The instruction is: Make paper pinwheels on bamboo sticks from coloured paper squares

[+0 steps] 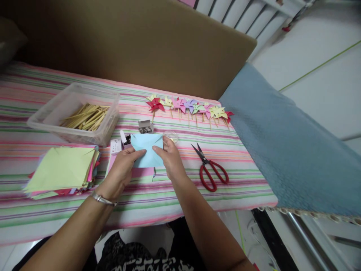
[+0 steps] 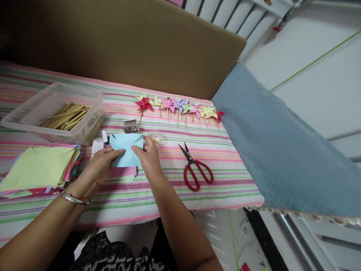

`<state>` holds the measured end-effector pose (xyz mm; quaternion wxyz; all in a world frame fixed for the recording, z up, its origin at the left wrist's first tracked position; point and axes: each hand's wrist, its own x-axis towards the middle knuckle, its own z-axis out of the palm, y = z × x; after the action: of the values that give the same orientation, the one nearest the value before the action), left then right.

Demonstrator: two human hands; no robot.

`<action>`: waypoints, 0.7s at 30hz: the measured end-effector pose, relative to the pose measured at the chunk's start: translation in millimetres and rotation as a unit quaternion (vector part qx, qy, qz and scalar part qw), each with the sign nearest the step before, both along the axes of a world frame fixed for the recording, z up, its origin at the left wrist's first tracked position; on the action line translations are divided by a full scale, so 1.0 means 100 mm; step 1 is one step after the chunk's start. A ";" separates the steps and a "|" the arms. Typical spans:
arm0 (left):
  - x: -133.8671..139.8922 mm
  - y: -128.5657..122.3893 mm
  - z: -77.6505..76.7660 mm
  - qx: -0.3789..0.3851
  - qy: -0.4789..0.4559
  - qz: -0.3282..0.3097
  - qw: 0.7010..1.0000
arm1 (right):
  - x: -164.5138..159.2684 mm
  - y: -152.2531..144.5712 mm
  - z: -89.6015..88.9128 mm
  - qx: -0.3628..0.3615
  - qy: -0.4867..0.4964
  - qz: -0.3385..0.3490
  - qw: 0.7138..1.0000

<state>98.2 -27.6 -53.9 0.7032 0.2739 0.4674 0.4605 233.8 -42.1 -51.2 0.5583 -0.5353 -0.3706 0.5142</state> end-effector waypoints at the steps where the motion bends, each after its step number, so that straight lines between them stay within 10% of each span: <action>1: -0.03 0.03 0.02 -0.003 0.005 0.010 1.000 | 0.00 -0.02 0.01 0.015 -0.053 -0.009 0.998; 6: -0.26 0.17 0.16 -0.009 0.028 0.036 0.999 | -0.01 -0.14 0.08 0.218 -0.361 0.030 0.906; 12: -0.45 0.21 0.22 0.002 0.047 0.044 0.998 | -0.05 -0.18 0.06 0.306 -0.484 0.126 0.810; 21: -0.41 0.21 0.17 0.010 0.055 0.024 0.998 | -0.09 -0.16 0.01 0.298 -0.486 0.081 0.817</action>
<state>56.8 -6.3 -37.4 0.6626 0.2946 0.5072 0.4657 225.1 -58.6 -49.8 0.3942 -0.4911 -0.7710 0.0947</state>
